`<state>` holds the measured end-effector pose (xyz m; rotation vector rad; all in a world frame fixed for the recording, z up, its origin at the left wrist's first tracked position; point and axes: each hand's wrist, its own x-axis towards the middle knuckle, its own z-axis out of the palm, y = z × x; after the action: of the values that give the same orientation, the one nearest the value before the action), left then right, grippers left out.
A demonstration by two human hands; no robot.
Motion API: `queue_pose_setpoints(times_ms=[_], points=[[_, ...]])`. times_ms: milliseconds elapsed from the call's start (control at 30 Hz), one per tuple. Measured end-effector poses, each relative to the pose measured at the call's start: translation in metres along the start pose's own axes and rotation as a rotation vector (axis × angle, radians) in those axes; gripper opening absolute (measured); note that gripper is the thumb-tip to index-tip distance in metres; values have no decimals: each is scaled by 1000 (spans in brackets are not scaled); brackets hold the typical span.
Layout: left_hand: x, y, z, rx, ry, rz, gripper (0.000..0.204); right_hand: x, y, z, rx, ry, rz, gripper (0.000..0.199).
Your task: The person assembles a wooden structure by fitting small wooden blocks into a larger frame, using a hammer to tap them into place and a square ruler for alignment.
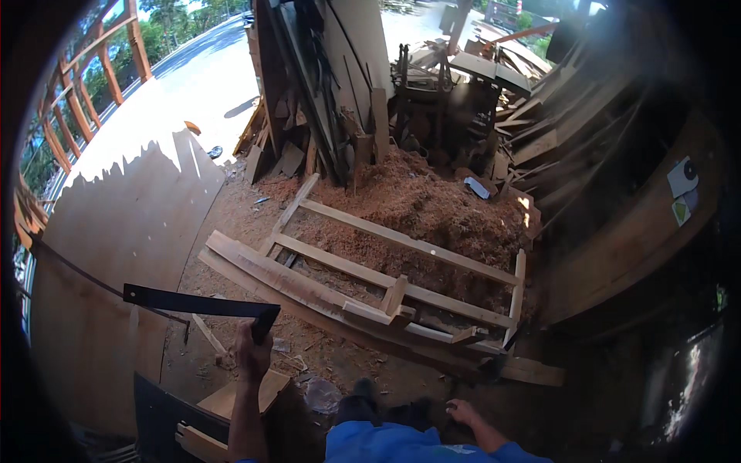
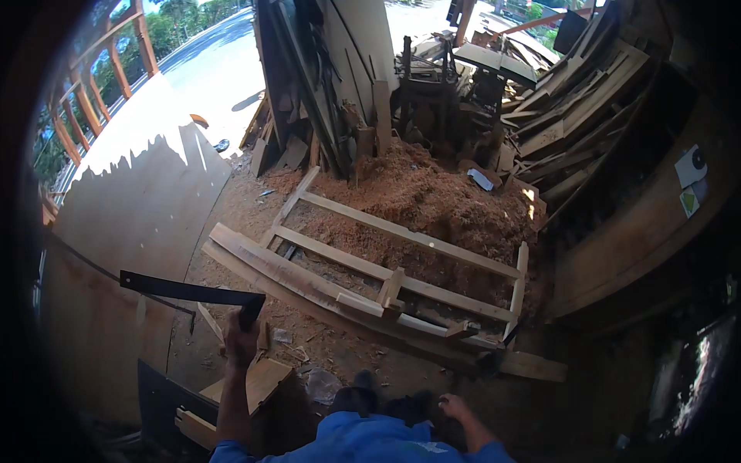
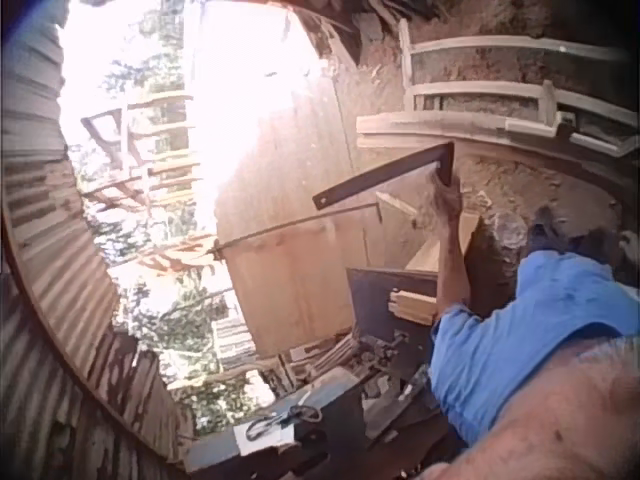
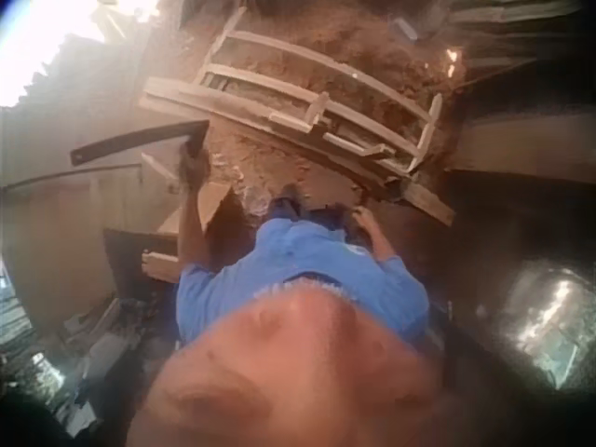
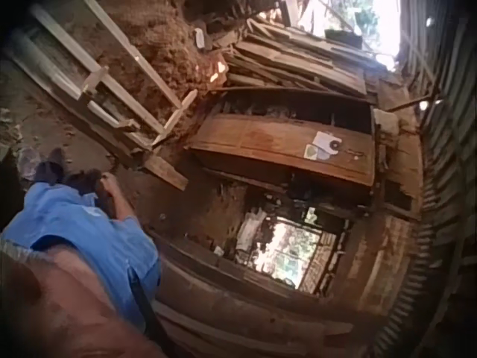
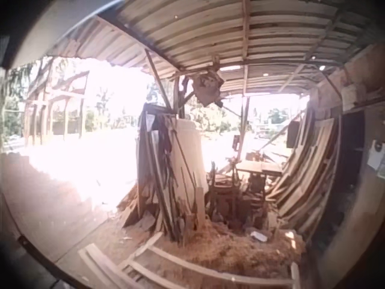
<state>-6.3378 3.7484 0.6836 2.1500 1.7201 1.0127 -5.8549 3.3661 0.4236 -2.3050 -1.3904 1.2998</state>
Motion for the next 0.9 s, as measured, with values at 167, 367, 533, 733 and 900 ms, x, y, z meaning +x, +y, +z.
queue_pose_setpoints(times_ms=[167,367,533,733,900], points=[[-34,170,174,-407,-642,293,25,4,-13,-56,281,516,-153,25],[-94,216,331,-371,-813,573,23,-9,27,-114,323,983,-122,22],[-79,193,359,-66,-742,792,22,37,0,-148,227,949,-315,41],[-89,175,401,-5,-768,849,9,145,-6,-127,292,877,-679,57],[-105,166,409,-15,-599,992,14,158,13,-116,59,647,-707,59]])
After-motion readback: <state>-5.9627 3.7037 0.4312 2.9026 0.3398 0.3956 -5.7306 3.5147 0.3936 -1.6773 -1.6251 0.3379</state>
